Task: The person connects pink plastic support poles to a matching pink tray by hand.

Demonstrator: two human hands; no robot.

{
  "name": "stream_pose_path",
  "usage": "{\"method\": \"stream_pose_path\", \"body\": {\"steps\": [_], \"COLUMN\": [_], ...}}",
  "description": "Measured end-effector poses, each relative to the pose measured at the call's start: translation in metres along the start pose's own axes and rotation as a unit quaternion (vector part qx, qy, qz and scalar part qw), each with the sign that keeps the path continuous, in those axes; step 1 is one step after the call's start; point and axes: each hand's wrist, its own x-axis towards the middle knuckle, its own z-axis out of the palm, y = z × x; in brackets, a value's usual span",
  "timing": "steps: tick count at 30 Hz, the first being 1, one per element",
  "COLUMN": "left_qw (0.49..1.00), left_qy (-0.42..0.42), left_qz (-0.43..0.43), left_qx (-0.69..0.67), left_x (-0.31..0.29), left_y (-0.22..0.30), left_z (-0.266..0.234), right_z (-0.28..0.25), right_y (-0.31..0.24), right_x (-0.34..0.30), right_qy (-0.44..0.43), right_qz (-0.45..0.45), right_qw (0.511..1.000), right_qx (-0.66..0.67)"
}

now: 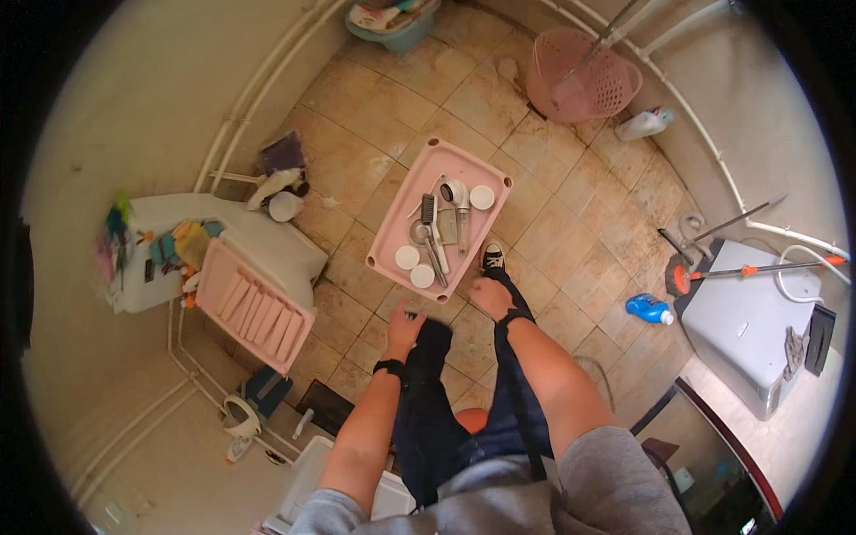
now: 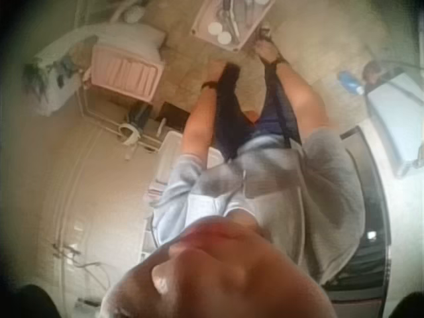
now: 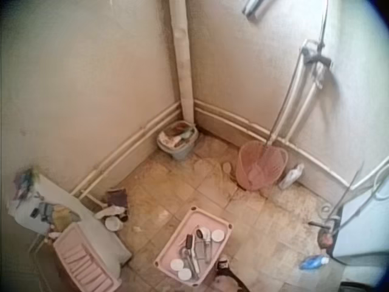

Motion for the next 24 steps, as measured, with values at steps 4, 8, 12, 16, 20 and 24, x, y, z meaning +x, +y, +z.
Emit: {"method": "stream_pose_path", "body": {"steps": [4, 8, 12, 16, 20, 24], "left_qw": [0.989, 0.974, 0.954, 0.96, 0.946, 0.944], "left_qy": [0.144, 0.151, 0.185, 0.193, 0.177, 0.271], "left_qz": [0.031, -0.11, -0.238, -0.192, -0.265, -0.181], "left_qx": [-0.013, -0.128, -0.006, -0.07, -0.05, -0.059], "left_x": [0.077, 0.122, 0.155, 0.159, 0.163, 0.172], "left_y": [0.012, 0.019, 0.021, 0.011, 0.031, 0.006], "left_z": [0.041, 0.065, 0.088, 0.096, 0.107, 0.112], "right_z": [0.055, 0.098, 0.137, 0.156, 0.13, 0.12], "right_y": [0.004, -0.001, -0.002, 0.026, 0.042, 0.009], "right_x": [0.076, 0.143, 0.185, 0.193, 0.212, 0.208], "right_qy": [0.027, 0.068, 0.15, 0.103, -0.001, -0.082], "right_qz": [-0.005, 0.007, 0.068, 0.087, 0.123, 0.124], "right_qw": [0.997, 0.981, 0.974, 0.975, 0.941, 0.918], "right_qx": [0.066, 0.183, 0.158, 0.175, 0.316, 0.369]}}
